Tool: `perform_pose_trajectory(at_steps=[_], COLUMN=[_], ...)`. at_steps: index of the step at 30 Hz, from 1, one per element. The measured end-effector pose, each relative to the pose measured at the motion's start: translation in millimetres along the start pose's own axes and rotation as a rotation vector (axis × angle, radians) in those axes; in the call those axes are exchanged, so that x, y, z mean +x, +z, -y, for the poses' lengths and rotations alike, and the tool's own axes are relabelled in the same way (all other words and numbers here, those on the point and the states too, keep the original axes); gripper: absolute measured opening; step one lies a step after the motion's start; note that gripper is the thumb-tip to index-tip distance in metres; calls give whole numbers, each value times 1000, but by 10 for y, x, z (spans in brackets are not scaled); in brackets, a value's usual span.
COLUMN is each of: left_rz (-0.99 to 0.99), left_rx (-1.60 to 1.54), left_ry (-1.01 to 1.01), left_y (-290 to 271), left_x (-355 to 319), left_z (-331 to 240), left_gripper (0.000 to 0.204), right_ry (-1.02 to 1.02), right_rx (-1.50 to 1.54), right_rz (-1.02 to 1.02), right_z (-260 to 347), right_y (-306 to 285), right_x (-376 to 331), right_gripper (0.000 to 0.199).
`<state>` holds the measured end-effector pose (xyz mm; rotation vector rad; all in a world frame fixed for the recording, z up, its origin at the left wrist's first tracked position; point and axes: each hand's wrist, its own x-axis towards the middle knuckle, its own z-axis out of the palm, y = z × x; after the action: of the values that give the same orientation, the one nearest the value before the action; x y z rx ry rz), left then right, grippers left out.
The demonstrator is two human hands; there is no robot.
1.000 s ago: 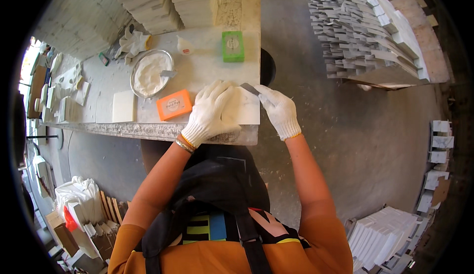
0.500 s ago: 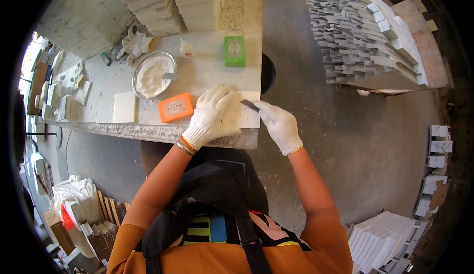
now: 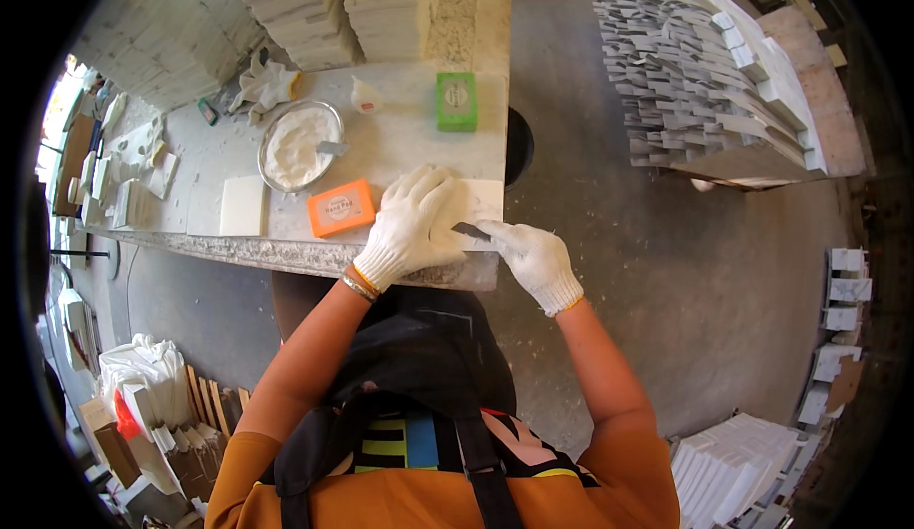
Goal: The person applies a white paste to small square tiles using a metal spatula, then smooths the surface with an orange block. The person repeats this process on multiple tiles and stacks them on a workbench in a warehouse setting.
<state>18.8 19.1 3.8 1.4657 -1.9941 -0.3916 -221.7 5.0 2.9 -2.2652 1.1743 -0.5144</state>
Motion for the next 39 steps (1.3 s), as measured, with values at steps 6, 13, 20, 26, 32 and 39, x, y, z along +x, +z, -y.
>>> perform_pose_trajectory(at_steps=[6, 13, 20, 26, 32, 39], left_rz=[-4, 56, 8, 32, 0, 0], left_rx=[0, -21, -19, -20, -6, 3], left_ry=[24, 9, 56, 16, 30, 44], left_y=[-18, -78, -52, -63, -28, 9], left_x=[-11, 29, -6, 7, -20, -61], left_z=[-14, -45, -13, -35, 5, 45], left_gripper=[81, 78, 84, 84, 83, 85], right_ry=[6, 6, -5, 82, 70, 190], right_rx=[105, 74, 102, 185, 164, 224], right_rz=[-168, -108, -134, -168, -85, -87], right_z=[-246, -112, -148, -272, -92, -153], right_y=[17, 59, -43, 74, 82, -38], right_x=[383, 12, 168, 246, -105, 289], right_gripper=[30, 32, 27, 29, 32, 28])
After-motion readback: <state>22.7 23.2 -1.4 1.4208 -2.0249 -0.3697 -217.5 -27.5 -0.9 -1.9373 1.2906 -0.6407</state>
